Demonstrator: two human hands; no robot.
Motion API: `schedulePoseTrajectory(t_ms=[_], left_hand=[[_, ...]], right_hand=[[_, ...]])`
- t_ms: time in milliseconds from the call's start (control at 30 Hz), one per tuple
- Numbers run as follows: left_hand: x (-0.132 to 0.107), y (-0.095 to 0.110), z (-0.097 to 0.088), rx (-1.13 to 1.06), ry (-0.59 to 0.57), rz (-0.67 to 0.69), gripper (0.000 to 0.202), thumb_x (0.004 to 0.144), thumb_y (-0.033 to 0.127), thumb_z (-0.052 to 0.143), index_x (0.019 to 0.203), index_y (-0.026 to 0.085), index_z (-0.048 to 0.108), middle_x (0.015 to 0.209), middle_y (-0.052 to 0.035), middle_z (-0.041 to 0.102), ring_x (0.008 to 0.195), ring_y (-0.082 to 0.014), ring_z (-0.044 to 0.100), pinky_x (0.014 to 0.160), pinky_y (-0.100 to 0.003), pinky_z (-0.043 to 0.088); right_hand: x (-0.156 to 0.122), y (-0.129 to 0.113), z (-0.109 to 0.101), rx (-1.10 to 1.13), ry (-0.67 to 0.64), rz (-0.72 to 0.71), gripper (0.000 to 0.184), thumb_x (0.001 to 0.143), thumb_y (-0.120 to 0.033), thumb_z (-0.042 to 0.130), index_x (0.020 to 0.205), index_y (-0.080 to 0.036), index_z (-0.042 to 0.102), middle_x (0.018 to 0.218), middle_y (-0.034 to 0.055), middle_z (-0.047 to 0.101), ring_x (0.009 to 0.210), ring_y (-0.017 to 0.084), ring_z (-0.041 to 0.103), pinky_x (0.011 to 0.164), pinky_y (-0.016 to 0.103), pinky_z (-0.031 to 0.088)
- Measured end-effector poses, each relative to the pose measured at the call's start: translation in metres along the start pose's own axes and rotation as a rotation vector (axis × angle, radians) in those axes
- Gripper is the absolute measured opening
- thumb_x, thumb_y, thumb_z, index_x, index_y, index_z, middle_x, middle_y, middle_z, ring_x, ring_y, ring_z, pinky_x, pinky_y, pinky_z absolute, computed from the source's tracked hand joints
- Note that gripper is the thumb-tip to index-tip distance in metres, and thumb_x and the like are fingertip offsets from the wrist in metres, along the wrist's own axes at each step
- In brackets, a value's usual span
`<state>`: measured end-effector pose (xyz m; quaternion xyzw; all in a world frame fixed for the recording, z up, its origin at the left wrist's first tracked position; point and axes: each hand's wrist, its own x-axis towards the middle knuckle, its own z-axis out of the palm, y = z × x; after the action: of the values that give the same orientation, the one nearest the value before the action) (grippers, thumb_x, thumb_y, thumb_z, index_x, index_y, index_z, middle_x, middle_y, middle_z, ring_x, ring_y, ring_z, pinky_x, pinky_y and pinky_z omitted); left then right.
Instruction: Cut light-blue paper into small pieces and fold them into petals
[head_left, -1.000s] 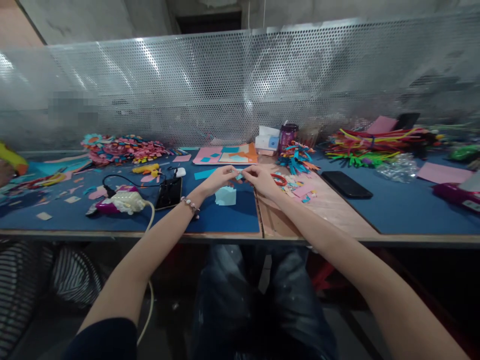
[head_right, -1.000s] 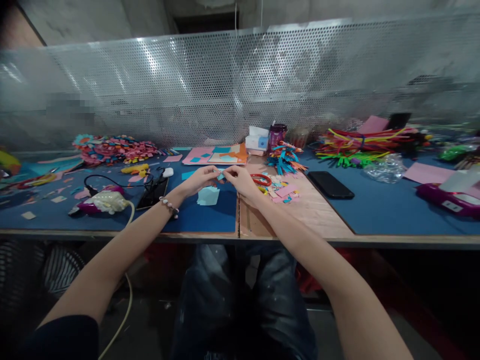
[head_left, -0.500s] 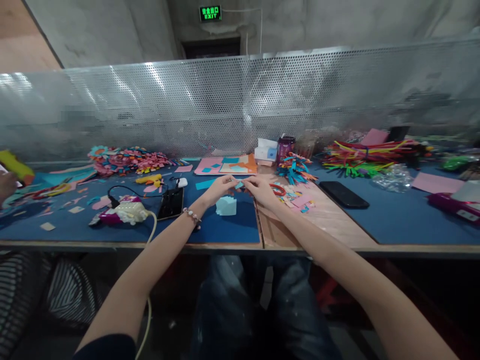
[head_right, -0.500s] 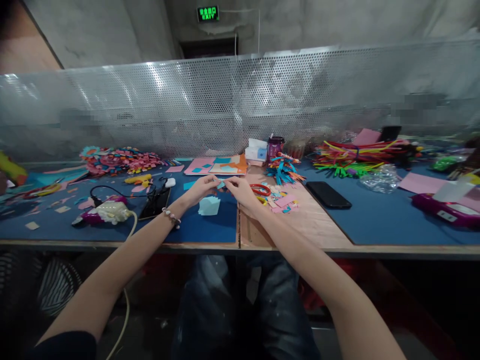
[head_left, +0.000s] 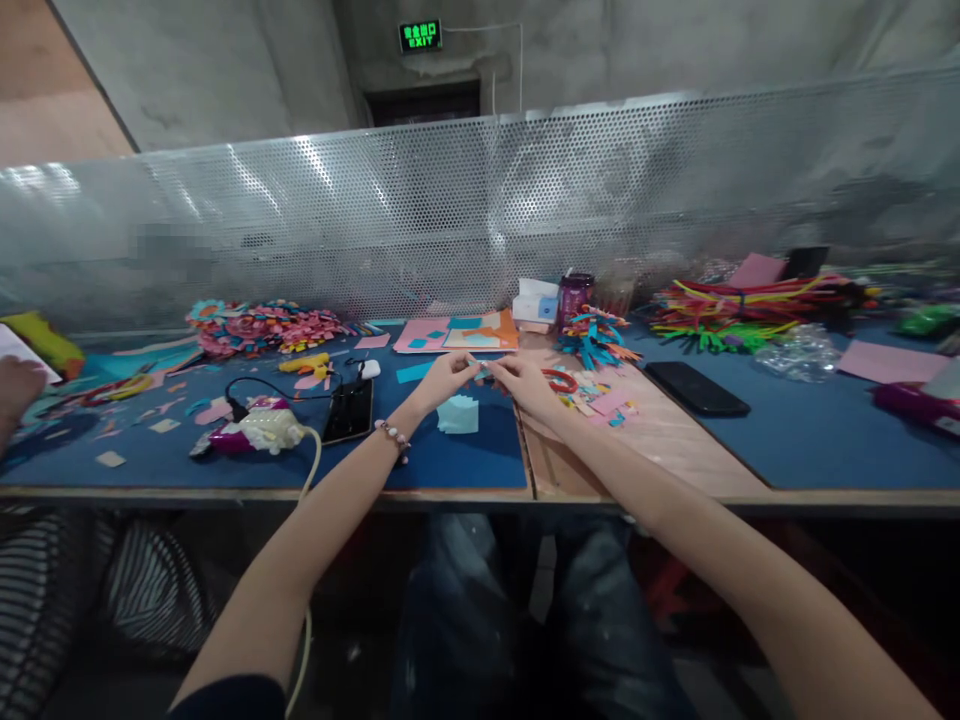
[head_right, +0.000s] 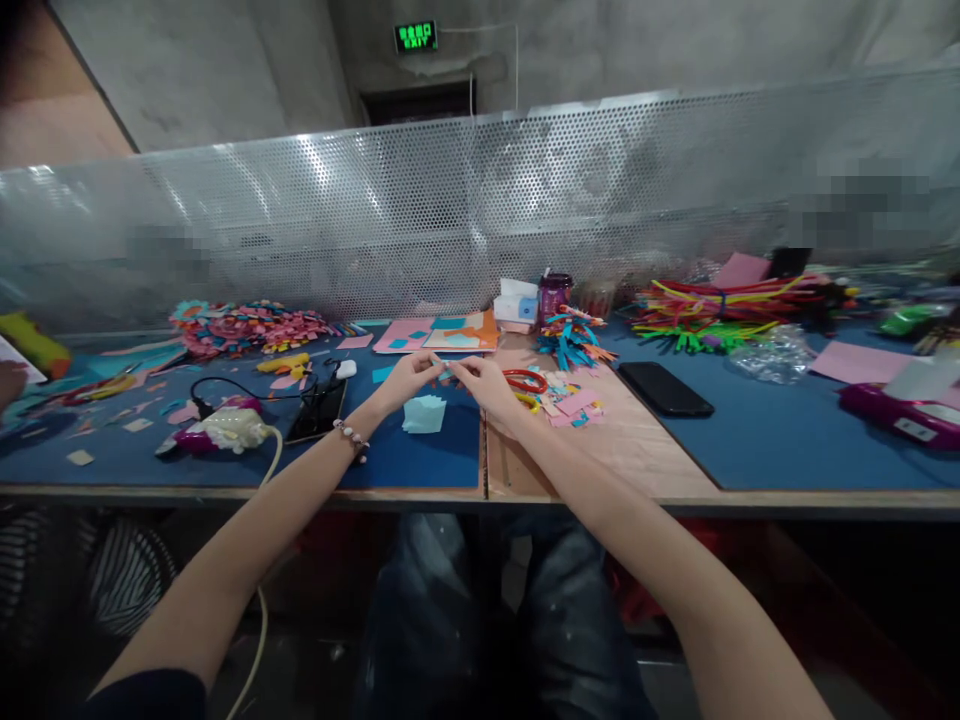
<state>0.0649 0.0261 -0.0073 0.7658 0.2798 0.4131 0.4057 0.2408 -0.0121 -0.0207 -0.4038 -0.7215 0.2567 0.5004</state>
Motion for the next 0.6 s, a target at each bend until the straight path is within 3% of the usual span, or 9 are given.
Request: schedulePoseTrajectory(t_ms=[200, 333, 600], left_hand=[[0.000, -0.004, 0.000, 0.000, -0.038, 0.009, 0.023, 0.078, 0.038, 0.061, 0.079, 0.015, 0.059, 0.068, -0.0018, 0.065, 0.061, -0.0125, 0.059, 0.059, -0.024, 0.043], [0.002, -0.006, 0.003, -0.067, -0.079, -0.013, 0.026, 0.082, 0.041, 0.054, 0.079, 0.015, 0.056, 0.074, -0.0051, 0.067, 0.071, -0.0169, 0.065, 0.064, -0.028, 0.049], [-0.002, -0.002, 0.006, -0.106, -0.113, -0.022, 0.027, 0.075, 0.038, 0.065, 0.084, 0.014, 0.056, 0.080, -0.0074, 0.069, 0.078, -0.0179, 0.066, 0.070, -0.030, 0.050]], right_hand=[[0.004, 0.014, 0.002, 0.019, -0.018, 0.036, 0.027, 0.090, -0.038, 0.053, 0.088, -0.012, 0.059, 0.074, -0.0012, 0.059, 0.057, 0.007, 0.053, 0.054, 0.023, 0.047], [0.006, 0.014, -0.002, 0.020, -0.017, 0.036, 0.027, 0.090, -0.038, 0.052, 0.088, -0.012, 0.059, 0.075, -0.0007, 0.060, 0.059, 0.008, 0.055, 0.056, 0.024, 0.048], [0.007, 0.014, -0.005, -0.025, 0.024, 0.021, 0.024, 0.089, -0.035, 0.055, 0.085, -0.012, 0.060, 0.076, -0.0006, 0.060, 0.064, 0.010, 0.057, 0.060, 0.026, 0.049]])
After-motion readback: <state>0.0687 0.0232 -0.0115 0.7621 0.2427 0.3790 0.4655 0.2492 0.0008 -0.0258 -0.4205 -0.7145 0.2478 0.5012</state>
